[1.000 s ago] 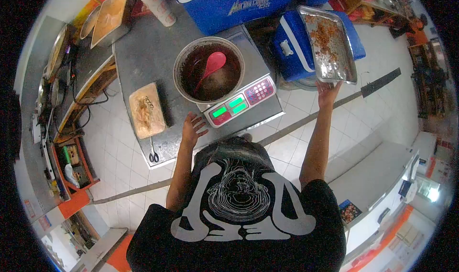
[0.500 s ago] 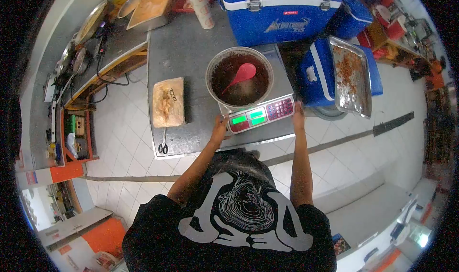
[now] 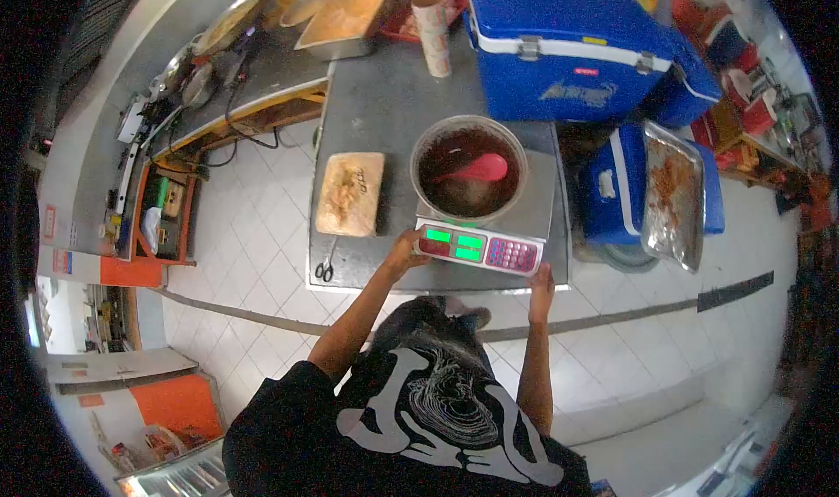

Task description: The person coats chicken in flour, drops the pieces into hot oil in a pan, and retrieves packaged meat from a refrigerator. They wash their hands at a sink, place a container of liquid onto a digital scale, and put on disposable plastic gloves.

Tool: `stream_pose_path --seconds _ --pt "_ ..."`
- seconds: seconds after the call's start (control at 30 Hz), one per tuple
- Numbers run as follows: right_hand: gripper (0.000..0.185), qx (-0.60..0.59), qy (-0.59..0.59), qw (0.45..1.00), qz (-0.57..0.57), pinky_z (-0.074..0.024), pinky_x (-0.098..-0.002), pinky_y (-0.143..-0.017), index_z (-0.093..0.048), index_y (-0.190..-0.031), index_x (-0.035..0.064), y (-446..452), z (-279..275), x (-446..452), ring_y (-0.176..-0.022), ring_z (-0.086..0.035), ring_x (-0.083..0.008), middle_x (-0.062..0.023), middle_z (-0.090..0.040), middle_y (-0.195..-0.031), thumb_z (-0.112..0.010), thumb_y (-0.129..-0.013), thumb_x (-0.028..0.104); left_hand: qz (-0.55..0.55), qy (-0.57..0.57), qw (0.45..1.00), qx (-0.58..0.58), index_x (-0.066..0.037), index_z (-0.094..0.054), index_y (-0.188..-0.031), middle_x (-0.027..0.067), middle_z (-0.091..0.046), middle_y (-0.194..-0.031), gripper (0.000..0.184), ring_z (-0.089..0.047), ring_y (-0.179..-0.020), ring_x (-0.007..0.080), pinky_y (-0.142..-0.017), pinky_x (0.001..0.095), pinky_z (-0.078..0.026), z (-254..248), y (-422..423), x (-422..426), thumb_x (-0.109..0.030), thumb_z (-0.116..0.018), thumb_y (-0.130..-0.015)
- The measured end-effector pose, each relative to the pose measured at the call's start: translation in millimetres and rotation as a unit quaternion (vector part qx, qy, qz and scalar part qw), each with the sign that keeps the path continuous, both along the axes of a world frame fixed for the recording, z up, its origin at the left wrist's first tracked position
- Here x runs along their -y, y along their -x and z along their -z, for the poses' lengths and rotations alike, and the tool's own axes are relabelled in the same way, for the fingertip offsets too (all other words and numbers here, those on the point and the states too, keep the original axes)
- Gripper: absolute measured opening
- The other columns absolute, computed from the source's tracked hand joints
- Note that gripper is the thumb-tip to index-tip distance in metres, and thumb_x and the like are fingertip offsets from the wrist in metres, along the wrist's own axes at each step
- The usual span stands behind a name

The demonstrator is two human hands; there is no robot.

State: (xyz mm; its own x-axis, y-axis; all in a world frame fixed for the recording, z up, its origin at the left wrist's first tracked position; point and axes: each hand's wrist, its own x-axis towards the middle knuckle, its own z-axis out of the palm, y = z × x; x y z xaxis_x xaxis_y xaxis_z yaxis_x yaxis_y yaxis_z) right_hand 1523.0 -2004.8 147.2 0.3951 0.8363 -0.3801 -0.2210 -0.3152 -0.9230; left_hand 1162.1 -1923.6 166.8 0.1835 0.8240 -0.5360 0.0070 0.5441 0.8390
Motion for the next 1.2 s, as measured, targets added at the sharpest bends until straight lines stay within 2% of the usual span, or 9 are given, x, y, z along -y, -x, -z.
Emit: stream_pose_path --seconds 0.1,0.2,0.27,0.4,0.57,0.63,0.8,0.93,1.2 --pt "0.052 -0.025 -0.008 1.0 -0.012 -0.0495 -0.037 -0.085 -0.048 -0.13 0.0007 12.5 7.2 14.9 -0.108 -0.056 -0.0228 -0.0108 -0.056 -0.125 -0.047 -0.096 0.04 -0.117 0.123 0.982 0.079 -0.009 -0.01 -0.147 0.0148 -0.028 -0.145 0.09 -0.057 -0.102 0.0351 -0.081 0.0414 -0.053 -46.9 6.4 -23.0 -0.045 -0.064 -0.084" --pt "0.051 -0.056 -0.026 0.997 -0.046 -0.0494 -0.0365 -0.084 -0.048 -0.13 0.0012 31.7 1.6 20.2 -0.108 -0.057 -0.0235 -0.0112 -0.057 -0.124 -0.046 -0.097 0.04 -0.062 -0.023 0.998 0.021 -0.011 -0.019 -0.146 0.015 -0.037 -0.139 0.087 -0.056 -0.106 0.0352 -0.081 0.0412 -0.052 7.3 27.9 -45.4 -0.045 -0.066 -0.081" --pt "0.055 -0.049 -0.011 0.996 -0.076 -0.0485 -0.0383 -0.084 -0.05 -0.129 0.002 54.7 -20.1 13.7 -0.105 -0.059 -0.0236 -0.0107 -0.058 -0.122 -0.044 -0.096 0.046 -0.163 0.052 0.984 0.055 -0.011 -0.032 -0.141 0.0168 -0.044 -0.134 0.076 -0.055 -0.109 0.0322 -0.088 0.0389 -0.048 -30.7 25.1 -65.4 -0.035 -0.07 -0.079" --pt "0.063 -0.063 0.016 0.992 -0.108 -0.0477 -0.04 -0.084 -0.051 -0.128 0.0016 101.4 -30.4 -9.4 -0.105 -0.059 -0.0236 -0.011 -0.059 -0.12 -0.041 -0.094 0.054 -0.174 -0.271 0.94 -0.115 -0.002 -0.051 -0.124 0.0171 -0.061 -0.113 0.049 -0.056 -0.11 0.0269 -0.094 0.0355 -0.044 -5.9 52.5 -108.1 -0.02 -0.067 -0.081" --pt "0.062 -0.076 0.032 0.993 -0.09 -0.0492 -0.0388 -0.081 -0.058 -0.12 0.0026 141.6 -29.9 -34.6 -0.098 -0.062 -0.0234 -0.01 -0.065 -0.107 -0.043 -0.093 0.057 -0.116 -0.399 0.854 -0.312 -0.009 -0.053 -0.123 0.0167 -0.056 -0.122 0.046 -0.053 -0.113 0.0359 -0.095 0.0403 -0.043 -37.2 147.6 -209.9 -0.028 -0.064 -0.083" --pt "0.064 -0.038 0.051 0.991 -0.119 -0.0491 -0.0399 -0.081 -0.052 -0.128 0.0049 127.7 0.7 -39.0 -0.099 -0.061 -0.024 -0.0116 -0.061 -0.115 -0.045 -0.092 0.057 -0.029 -0.326 0.779 -0.535 -0.014 -0.053 -0.126 0.0154 -0.054 -0.127 0.049 -0.052 -0.114 0.0351 -0.096 0.0421 -0.042 -43.7 181.0 -240.3 -0.038 -0.06 -0.084" --pt "0.079 -0.038 0.033 0.999 0.0 -0.0403 -0.0459 -0.096 -0.024 -0.147 0.0174 137.0 -51.1 -84.0 -0.12 -0.047 -0.0339 -0.0152 -0.041 -0.14 -0.042 -0.087 0.066 0.076 -0.06 0.922 -0.374 -0.012 -0.067 -0.108 0.0143 -0.067 -0.103 0.041 -0.062 -0.097 0.0337 -0.091 0.0396 -0.046 38.8 242.6 -272.2 -0.044 -0.055 -0.086" --pt "0.062 -0.176 0.028 0.979 0.095 -0.0252 -0.0462 -0.109 -0.025 -0.146 0.0111 124.9 -46.5 -121.8 -0.13 -0.037 -0.029 -0.0097 -0.036 -0.144 -0.032 -0.098 0.05 0.007 -0.181 0.934 -0.308 -0.006 -0.07 -0.098 0.0148 -0.069 -0.09 0.027 -0.066 -0.089 0.0275 -0.083 0.0345 -0.05 43.6 244.4 -250.3 -0.026 -0.058 -0.084" --pt "0.063 -0.178 0.022 0.984 0.012 -0.0238 -0.0412 -0.111 -0.026 -0.144 0.0054 134.9 -61.9 -152.7 -0.135 -0.031 -0.0248 -0.0083 -0.032 -0.147 -0.036 -0.097 0.047 -0.034 -0.189 0.953 -0.232 -0.003 -0.067 -0.103 0.0122 -0.068 -0.09 0.032 -0.064 -0.08 0.0186 -0.075 0.029 -0.051 39.3 260.6 -230.0 -0.004 -0.068 -0.071"
